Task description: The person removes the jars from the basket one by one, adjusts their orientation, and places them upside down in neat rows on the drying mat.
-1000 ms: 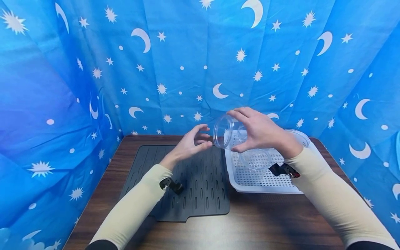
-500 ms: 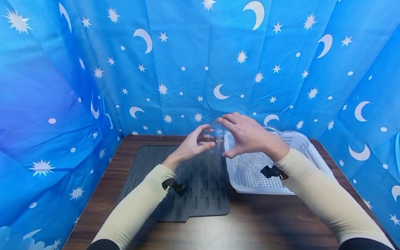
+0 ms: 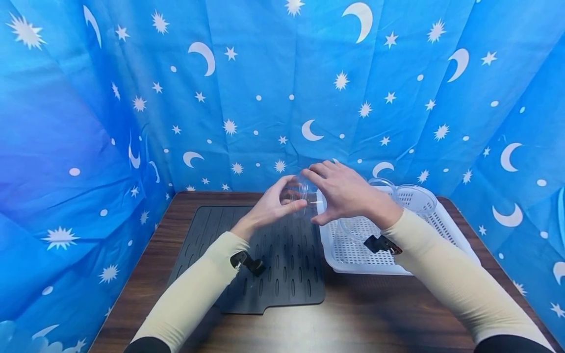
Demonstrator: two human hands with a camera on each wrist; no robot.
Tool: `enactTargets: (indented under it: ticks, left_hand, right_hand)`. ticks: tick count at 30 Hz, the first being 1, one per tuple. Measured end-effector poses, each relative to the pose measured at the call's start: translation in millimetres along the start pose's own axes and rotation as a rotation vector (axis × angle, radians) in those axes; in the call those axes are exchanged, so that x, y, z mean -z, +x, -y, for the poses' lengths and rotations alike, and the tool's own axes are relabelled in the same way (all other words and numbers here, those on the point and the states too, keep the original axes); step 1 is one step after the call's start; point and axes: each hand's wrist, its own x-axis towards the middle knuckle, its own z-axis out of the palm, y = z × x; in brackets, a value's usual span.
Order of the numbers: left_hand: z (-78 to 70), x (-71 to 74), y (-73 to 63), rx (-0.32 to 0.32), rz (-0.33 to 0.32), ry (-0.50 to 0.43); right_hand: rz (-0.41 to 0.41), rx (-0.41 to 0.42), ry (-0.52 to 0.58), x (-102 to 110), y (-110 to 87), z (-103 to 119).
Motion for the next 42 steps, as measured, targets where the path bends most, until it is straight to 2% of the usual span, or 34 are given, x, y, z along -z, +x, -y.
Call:
enactTargets:
  ticks: [4,15,21,24,28,32,38,42]
  left_hand:
    - [0.3,-1.0,0.5,0.016,-0.023,0.0]
    - [-1.3,-0.4,2.0,0.009,-0.066,0.075]
    - [-4.2,2.1,2.3,0.005,-0.085,0.096]
    - [-4.3,4.1,2.2,-0.003,-0.094,0.083]
    - [-3.1,6.4,2.1,-0.003,-0.096,0.054]
    - [-4.0,8.5,2.6,-0.005,-0.1,0.053]
    - [-5.1,12.0,2.2,-0.027,-0.106,0.051]
    - [-4.5,13.8,1.0,-0.008,-0.105,0.056]
  right_hand:
    - [0.002,0.001,-0.015,1,-0.3,1]
    - [0.007,-0.005,-0.038,3,0.0,4]
    - [0.051,-0.044,-0.008,11,1.0,4]
    - [0.052,-0.09,0.05,19,-2.4,-1]
    - [0.001,-0.165,0.158,28,-11.7,-12]
    - [-0.059,-0.232,0.312,34,-21.9,-22]
    - [-0.179,-0.295,0.51,29,-31.8,-31]
    - [-0.243,-0.345,0.623,21,-39.4,-34]
